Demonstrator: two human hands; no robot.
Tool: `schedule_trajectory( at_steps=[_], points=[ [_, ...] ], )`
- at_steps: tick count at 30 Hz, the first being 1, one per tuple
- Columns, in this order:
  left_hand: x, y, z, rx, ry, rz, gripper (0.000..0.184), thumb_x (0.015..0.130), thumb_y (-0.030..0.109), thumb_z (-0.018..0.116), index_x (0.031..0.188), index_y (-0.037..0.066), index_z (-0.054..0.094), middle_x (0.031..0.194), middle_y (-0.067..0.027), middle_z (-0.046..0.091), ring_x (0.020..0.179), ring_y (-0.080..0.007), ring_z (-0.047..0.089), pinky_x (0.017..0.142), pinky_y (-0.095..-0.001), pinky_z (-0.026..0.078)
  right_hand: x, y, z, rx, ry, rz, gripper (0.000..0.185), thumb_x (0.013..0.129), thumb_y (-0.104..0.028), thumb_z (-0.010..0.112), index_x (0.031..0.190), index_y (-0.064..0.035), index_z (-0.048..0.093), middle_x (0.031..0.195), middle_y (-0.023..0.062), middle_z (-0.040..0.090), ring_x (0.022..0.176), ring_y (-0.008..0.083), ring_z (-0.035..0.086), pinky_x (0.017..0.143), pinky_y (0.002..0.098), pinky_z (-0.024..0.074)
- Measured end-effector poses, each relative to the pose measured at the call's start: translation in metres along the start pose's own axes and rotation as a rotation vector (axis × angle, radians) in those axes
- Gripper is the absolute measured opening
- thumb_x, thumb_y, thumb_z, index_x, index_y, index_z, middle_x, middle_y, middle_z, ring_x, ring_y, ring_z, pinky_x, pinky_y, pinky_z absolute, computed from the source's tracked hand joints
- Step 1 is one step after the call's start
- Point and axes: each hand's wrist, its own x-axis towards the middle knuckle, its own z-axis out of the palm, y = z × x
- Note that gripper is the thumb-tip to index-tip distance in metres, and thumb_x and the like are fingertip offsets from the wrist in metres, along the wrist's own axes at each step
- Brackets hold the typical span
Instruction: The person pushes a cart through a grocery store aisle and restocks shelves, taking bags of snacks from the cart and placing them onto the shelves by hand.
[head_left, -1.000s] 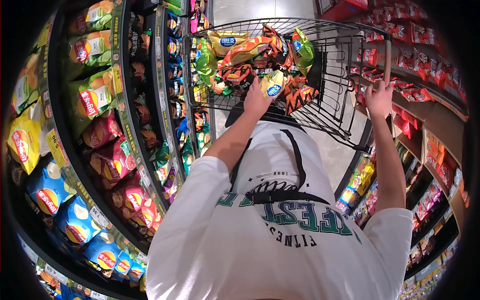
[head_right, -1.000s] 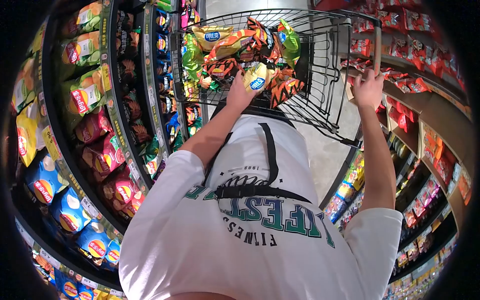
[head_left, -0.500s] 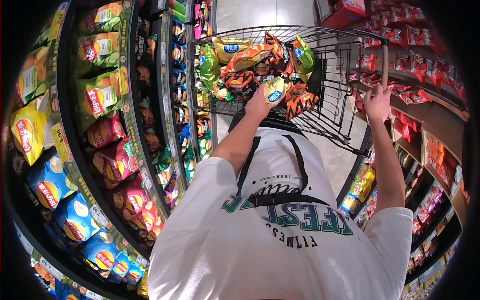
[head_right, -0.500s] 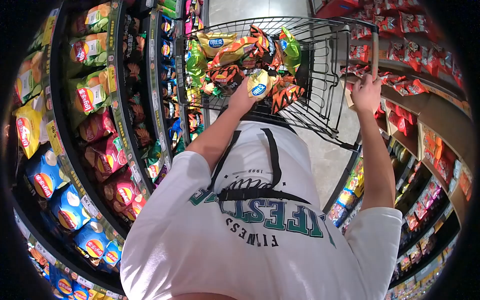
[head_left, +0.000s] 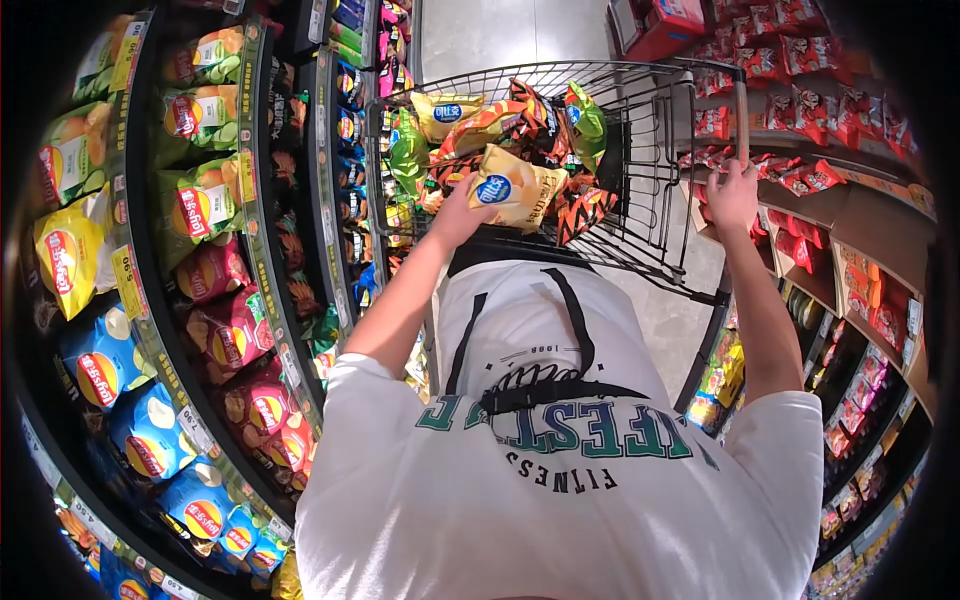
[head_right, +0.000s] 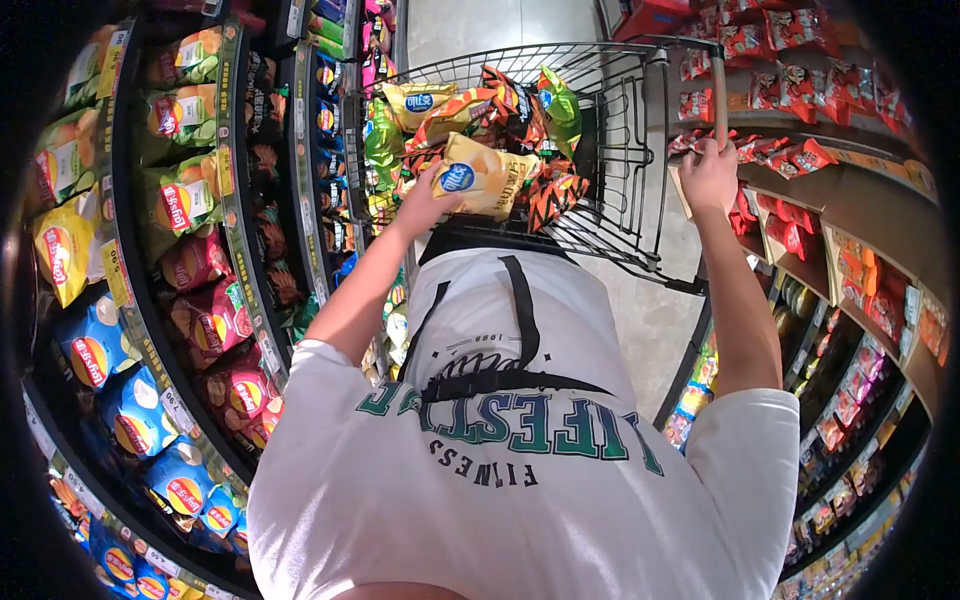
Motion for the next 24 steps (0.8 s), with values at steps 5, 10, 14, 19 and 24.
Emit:
schedule_trajectory(
  at_steps=[5,10,14,19,24],
  points=[
    [-0.019,0.007,-0.026,-0.038,0.019,-0.036,0.089,0.079,0.021,0.084,0.149,-0.003,0.035,0.14,-0.0184,0.054,0.128,-0.0235,0.053,0.109,-0.0332,0.04,0.001,0.003,0.001,-0.041,0.043,-0.029,0.028,0.087,-0.029,0.064,0.107,-0.0099,0.059,0.122,0.0218,0.054,0.109,0.0413,0.059,0.087,0.0483,0.053],
    [-0.045,0.011,-0.039,-0.245,0.118,0.035,0.085,0.081,0.012,0.082,0.149,-0.003,0.035,0.137,-0.0156,0.055,0.123,-0.0202,0.055,0.108,-0.0309,0.041,0.007,-0.003,-0.004,-0.038,-0.013,-0.022,0.027,0.088,-0.031,0.063,0.107,-0.0104,0.06,0.12,0.0215,0.054,0.107,0.0408,0.06,0.087,0.0484,0.0532],
    [-0.077,0.015,-0.05,0.051,0.269,0.024,0.084,0.082,0.005,0.079,0.15,-0.004,0.032,0.134,-0.0132,0.057,0.12,-0.0177,0.056,0.105,-0.0294,0.042,0.014,-0.004,-0.004,-0.031,-0.054,-0.008,0.027,0.09,-0.031,0.061,0.108,-0.0101,0.061,0.12,0.0224,0.053,0.106,0.0411,0.06,0.088,0.0485,0.053],
    [-0.102,-0.01,-0.092,-0.462,0.431,-0.004,0.075,0.082,-0.005,0.074,0.147,-0.001,0.036,0.128,-0.0104,0.059,0.114,-0.0157,0.059,0.098,-0.031,0.051,0.015,-0.009,-0.008,-0.024,-0.073,0.003,0.028,0.09,-0.031,0.062,0.109,-0.0107,0.061,0.131,0.0245,0.05,0.114,0.0418,0.058,0.092,0.0483,0.0522],
    [-0.13,-0.028,-0.117,-0.777,0.432,-0.148,0.067,0.084,-0.007,0.071,0.144,0.002,0.042,0.124,-0.008,0.063,0.114,-0.0168,0.062,0.102,-0.0322,0.049,0.014,-0.015,-0.015,-0.036,-0.074,0.018,0.029,0.089,-0.031,0.064,0.11,-0.0109,0.061,0.135,0.0251,0.049,0.118,0.0421,0.056,0.095,0.0487,0.0514]
  ],
)
